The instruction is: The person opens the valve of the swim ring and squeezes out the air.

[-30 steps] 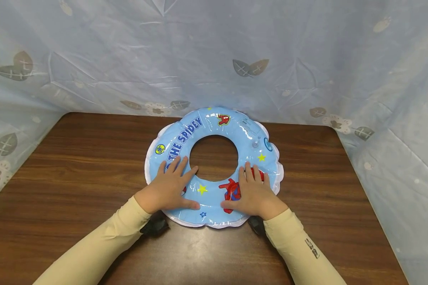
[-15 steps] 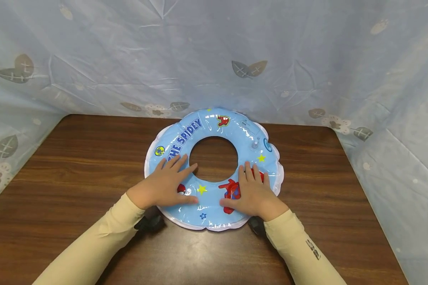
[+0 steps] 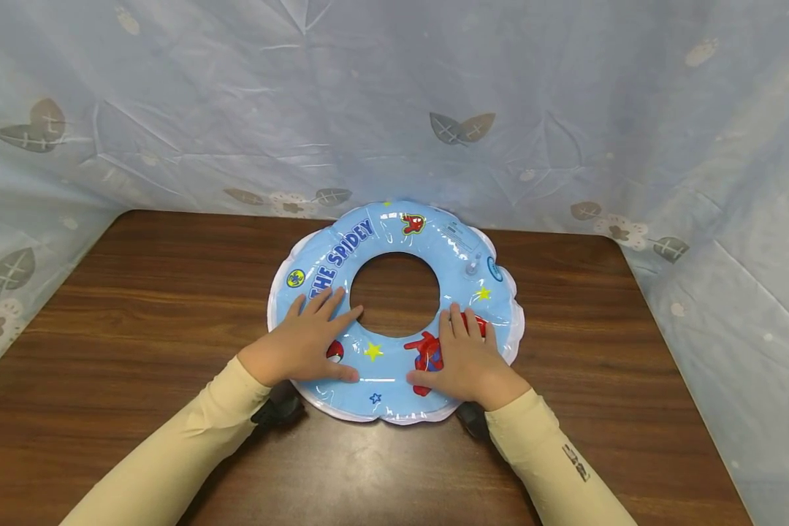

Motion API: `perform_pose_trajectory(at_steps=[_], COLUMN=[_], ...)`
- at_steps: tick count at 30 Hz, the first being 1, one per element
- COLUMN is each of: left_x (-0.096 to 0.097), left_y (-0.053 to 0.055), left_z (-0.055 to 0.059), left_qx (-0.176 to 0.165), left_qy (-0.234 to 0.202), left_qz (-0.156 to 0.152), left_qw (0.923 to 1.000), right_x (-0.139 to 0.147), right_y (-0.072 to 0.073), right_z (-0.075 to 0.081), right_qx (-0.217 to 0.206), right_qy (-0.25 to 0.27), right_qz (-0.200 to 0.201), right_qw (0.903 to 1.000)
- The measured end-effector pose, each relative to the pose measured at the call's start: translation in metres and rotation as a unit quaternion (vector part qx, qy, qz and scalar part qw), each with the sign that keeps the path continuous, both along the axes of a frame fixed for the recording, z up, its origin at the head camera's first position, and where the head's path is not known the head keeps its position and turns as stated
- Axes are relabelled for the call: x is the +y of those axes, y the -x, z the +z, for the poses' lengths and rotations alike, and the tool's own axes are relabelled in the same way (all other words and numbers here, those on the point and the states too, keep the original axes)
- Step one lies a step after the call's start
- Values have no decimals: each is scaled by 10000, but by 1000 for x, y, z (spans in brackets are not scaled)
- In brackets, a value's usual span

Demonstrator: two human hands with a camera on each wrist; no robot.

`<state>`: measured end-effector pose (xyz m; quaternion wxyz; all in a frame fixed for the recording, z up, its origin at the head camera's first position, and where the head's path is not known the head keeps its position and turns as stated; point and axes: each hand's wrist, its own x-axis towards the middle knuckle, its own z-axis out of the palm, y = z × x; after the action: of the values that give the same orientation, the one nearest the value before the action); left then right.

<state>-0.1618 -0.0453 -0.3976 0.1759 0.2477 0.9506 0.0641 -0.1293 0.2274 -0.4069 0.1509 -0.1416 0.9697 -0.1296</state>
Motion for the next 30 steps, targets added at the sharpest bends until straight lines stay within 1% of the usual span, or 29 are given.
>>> perform_pose_trajectory(at_steps=[6, 11, 30], left_x=[3, 4, 5], left_y=[1, 0, -4], left_z=[-3, -3, -1], left_qx=[90, 154, 201], left_qy=[19, 2, -27], left_qz=[79, 79, 58], left_qw=[9999, 9999, 9998], right_x=[0, 0, 3], right_y=[2, 2, 2], right_z=[-1, -1, -5], right_qx=[75, 40, -22], right_qy=[-115, -121, -31], right_qz=[86, 86, 134], right_qw=[9999, 9999, 9999])
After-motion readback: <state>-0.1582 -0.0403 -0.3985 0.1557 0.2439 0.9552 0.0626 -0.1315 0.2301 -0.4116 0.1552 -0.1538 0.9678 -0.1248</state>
